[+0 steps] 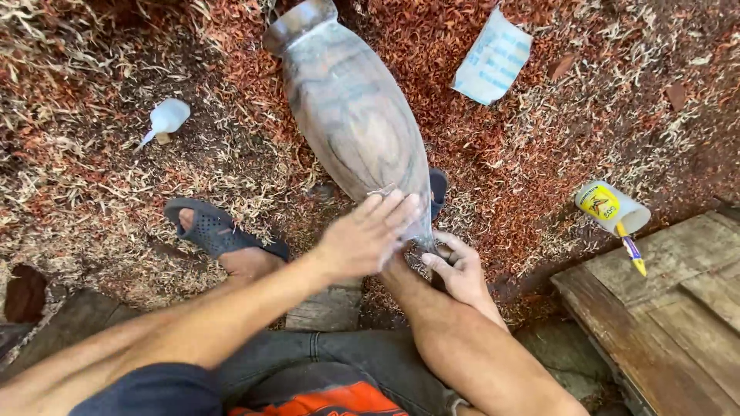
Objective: Sanding and applying a polished finish to a wooden vase or carving.
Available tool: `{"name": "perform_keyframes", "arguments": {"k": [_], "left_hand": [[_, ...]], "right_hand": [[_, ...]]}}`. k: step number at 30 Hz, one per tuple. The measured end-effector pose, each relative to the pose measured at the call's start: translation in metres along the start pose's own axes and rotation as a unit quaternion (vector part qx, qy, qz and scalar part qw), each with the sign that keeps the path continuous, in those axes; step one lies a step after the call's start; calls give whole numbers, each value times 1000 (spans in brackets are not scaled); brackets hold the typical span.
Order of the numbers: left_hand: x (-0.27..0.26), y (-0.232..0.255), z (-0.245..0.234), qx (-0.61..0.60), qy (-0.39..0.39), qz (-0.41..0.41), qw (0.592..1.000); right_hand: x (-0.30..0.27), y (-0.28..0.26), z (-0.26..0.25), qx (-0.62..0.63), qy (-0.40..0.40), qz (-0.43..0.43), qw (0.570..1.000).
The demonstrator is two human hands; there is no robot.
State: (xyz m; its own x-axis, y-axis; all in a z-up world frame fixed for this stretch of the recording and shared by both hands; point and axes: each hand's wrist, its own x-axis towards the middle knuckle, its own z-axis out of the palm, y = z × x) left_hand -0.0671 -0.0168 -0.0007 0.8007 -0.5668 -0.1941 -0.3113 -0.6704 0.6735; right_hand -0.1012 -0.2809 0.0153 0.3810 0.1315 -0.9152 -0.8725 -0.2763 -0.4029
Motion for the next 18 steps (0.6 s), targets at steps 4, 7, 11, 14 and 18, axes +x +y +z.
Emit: {"name": "perform_keyframes", "arguments": {"k": [4,7,11,14,18], "left_hand": [[7,-63,-31,-43,209,-12,977],[10,-67,-38,-6,264,-98,959],[-13,-28,34,-76,227,30,970],[2,-49,-1,-35,223,57,973],[33,-62,-59,-75,260,-65,961]], "right_hand": [[-3,5,-2,-5,-3,-13,1000],[-2,-1,1,6,2,-32,999],[-4,-4,-1,-11,-2,-13,1000],[-5,5,-4,-11,-10,-10,1000],[0,5,-3,-9,-1,-38,999]]}}
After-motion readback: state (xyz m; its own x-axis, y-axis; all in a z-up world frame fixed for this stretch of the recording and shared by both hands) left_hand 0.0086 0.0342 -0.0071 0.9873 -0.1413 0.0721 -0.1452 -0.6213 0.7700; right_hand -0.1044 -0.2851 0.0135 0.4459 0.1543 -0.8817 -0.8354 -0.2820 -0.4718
